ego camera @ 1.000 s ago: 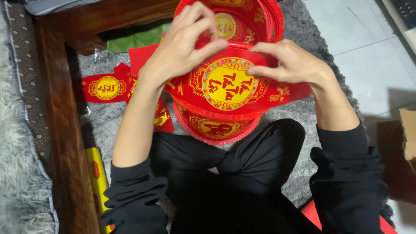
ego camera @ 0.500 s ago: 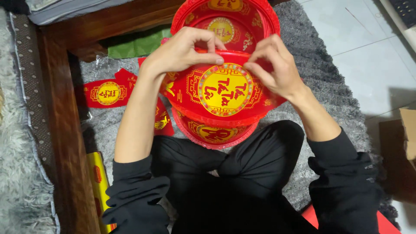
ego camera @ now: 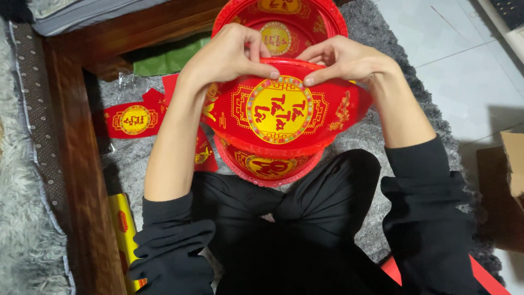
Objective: Assembling a red decorative lantern by connecting its various panels and structural components
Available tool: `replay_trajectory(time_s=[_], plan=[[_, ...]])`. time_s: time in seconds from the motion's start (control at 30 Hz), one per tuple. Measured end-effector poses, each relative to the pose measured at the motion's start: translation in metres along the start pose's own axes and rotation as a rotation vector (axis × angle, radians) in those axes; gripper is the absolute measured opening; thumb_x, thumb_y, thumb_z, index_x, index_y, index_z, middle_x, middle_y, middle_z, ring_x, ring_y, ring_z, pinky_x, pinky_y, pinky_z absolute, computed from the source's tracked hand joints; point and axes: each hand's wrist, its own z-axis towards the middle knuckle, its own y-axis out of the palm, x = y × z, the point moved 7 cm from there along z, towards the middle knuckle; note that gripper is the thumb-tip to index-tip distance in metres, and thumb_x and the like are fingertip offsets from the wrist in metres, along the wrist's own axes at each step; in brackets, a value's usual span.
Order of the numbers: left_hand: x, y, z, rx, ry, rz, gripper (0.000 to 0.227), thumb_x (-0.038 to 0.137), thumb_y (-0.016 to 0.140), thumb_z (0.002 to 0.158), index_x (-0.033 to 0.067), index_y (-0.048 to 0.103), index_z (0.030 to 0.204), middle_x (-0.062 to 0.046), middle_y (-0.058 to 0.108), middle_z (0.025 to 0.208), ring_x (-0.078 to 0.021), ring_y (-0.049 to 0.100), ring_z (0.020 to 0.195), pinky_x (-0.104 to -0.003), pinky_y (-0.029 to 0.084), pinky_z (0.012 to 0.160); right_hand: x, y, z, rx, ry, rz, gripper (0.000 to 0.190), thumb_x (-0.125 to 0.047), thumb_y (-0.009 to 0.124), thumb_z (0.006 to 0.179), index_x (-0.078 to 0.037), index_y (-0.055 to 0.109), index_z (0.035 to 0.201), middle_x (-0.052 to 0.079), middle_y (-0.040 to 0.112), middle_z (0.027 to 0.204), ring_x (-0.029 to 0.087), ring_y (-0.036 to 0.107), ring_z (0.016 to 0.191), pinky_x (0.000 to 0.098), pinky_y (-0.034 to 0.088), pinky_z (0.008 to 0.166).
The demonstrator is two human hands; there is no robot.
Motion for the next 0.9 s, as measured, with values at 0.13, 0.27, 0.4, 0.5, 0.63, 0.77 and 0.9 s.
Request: replay_trajectory(time_s=[0.13, 0.27, 0.4, 0.5, 0.63, 0.77, 0.9], plan=[[-0.018, 0.000, 0.000, -0.035, -0.200, -0.192, 0.047, 0.007, 0.093, 0.076, 0.0087, 0.058, 0.108, -0.003, 0.071, 0.086, -0.0076, 0.067, 0.074, -0.017, 0.052, 0.061, 0.002, 0.005, 0.006, -0.018, -0.007, 0.036, 0.053, 0.007, 0.077, 0.077, 0.004, 0.067, 0.129, 0.019, 0.077, 0.106, 0.020, 0.075, 0.085, 0.0217, 0.061, 0.069], [-0.013, -0.002, 0.002, -0.214, -0.275, -0.075, 0.030, 0.018, 0.084, 0.083, 0.0050, 0.078, 0.109, -0.001, 0.076, 0.083, -0.0033, 0.056, 0.060, -0.016, 0.041, 0.052, 0.006, 0.007, 0.013, -0.064, -0.036, 0.043, 0.055, 0.005, 0.077, 0.077, 0.005, 0.065, 0.131, 0.020, 0.077, 0.110, 0.021, 0.075, 0.086, 0.0221, 0.061, 0.069], [-0.023, 0.000, 0.003, -0.320, -0.283, 0.049, 0.025, 0.025, 0.080, 0.089, 0.0070, 0.081, 0.107, 0.003, 0.068, 0.076, -0.0056, 0.044, 0.055, -0.022, 0.037, 0.048, 0.002, 0.010, 0.014, -0.045, -0.053, 0.044, 0.052, 0.006, 0.077, 0.078, 0.005, 0.067, 0.129, 0.019, 0.077, 0.107, 0.019, 0.075, 0.083, 0.0207, 0.060, 0.069], [-0.027, 0.002, 0.001, -0.345, -0.304, 0.010, 0.021, 0.023, 0.079, 0.091, 0.0062, 0.081, 0.103, 0.004, 0.066, 0.075, -0.0049, 0.042, 0.055, -0.021, 0.035, 0.047, -0.001, 0.011, 0.015, -0.033, -0.037, 0.023, 0.051, 0.005, 0.078, 0.078, 0.005, 0.068, 0.127, 0.019, 0.077, 0.106, 0.019, 0.075, 0.081, 0.0211, 0.060, 0.066], [-0.027, 0.004, -0.003, -0.368, -0.350, 0.005, 0.023, 0.023, 0.078, 0.091, 0.0074, 0.081, 0.107, 0.005, 0.066, 0.073, -0.0042, 0.042, 0.053, -0.021, 0.034, 0.045, -0.002, 0.015, 0.011, -0.045, -0.029, 0.062, 0.046, 0.006, 0.077, 0.079, 0.005, 0.069, 0.124, 0.018, 0.078, 0.103, 0.017, 0.074, 0.079, 0.0196, 0.059, 0.065], [-0.029, 0.006, -0.007, -0.378, -0.376, -0.041, 0.018, 0.024, 0.077, 0.094, 0.0060, 0.077, 0.096, 0.004, 0.061, 0.068, -0.0040, 0.042, 0.050, -0.021, 0.032, 0.043, -0.004, 0.017, 0.013, -0.053, -0.032, 0.053, 0.045, 0.006, 0.077, 0.079, 0.005, 0.070, 0.123, 0.018, 0.078, 0.102, 0.017, 0.074, 0.077, 0.0195, 0.059, 0.064], [-0.033, 0.006, -0.008, -0.331, -0.380, -0.039, 0.021, 0.025, 0.079, 0.091, 0.0058, 0.077, 0.099, 0.003, 0.064, 0.070, -0.0054, 0.047, 0.051, -0.022, 0.037, 0.044, -0.001, 0.013, 0.020, -0.023, -0.003, -0.112, 0.044, -0.001, 0.081, 0.078, 0.001, 0.072, 0.121, 0.014, 0.079, 0.100, 0.016, 0.072, 0.072, 0.0214, 0.057, 0.060]])
